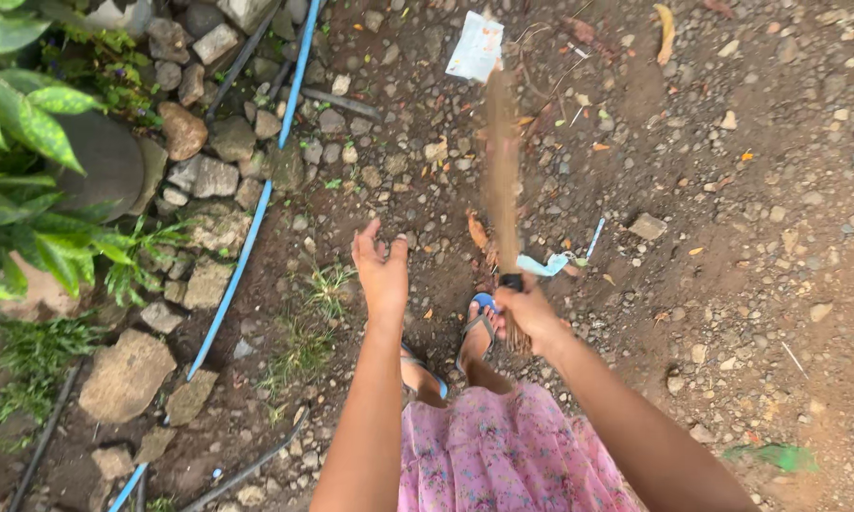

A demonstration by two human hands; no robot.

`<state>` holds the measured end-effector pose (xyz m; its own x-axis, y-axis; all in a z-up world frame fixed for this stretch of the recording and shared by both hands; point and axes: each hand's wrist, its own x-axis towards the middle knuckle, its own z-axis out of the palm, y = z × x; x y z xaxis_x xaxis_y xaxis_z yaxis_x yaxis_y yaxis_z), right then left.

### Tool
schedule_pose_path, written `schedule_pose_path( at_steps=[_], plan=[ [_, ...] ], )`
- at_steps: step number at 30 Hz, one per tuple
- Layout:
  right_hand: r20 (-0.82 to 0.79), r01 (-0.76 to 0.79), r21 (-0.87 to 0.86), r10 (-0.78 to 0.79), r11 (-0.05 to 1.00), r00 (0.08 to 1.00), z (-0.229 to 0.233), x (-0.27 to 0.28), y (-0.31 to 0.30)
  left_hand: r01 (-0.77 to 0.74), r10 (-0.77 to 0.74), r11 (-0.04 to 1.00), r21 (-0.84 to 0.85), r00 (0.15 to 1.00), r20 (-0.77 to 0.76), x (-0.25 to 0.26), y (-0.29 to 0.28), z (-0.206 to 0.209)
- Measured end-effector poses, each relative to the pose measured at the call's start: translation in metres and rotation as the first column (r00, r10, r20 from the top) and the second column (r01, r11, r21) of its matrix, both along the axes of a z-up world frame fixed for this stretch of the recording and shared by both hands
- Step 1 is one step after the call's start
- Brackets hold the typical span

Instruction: The person sweeps debris and trash across a rocky ground surface using a short hand broom, eventually gathering the broom bundle together.

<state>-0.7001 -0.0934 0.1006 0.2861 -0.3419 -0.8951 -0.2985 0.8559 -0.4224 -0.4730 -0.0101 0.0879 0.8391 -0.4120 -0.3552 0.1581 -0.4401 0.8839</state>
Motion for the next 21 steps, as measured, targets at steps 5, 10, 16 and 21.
schedule_pose_path(
  at_steps=[5,10,16,21],
  plan=[
    [0.245,-0.018,0.408,-0.091,0.913,0.965,-0.060,-0.004,-0.056,0.105,-0.102,0.981,-0.165,0.994,0.025,-0.006,-0.053,0.017],
    [0.149,0.044,-0.019,-0.040,0.999,0.988,-0.055,0.021,-0.074,0.212,-0.214,0.952,-0.223,0.977,0.016,-0.017,-0.107,0.067],
    [0.299,0.003,-0.468,0.155,0.884,0.942,0.025,0.104,-0.105,0.331,-0.333,0.888,-0.318,0.942,0.051,-0.040,-0.140,0.171],
    [0.346,-0.158,-0.483,0.354,0.861,0.869,0.053,0.160,-0.194,0.412,-0.267,0.741,-0.530,0.905,0.331,-0.067,-0.100,0.281]
  ],
)
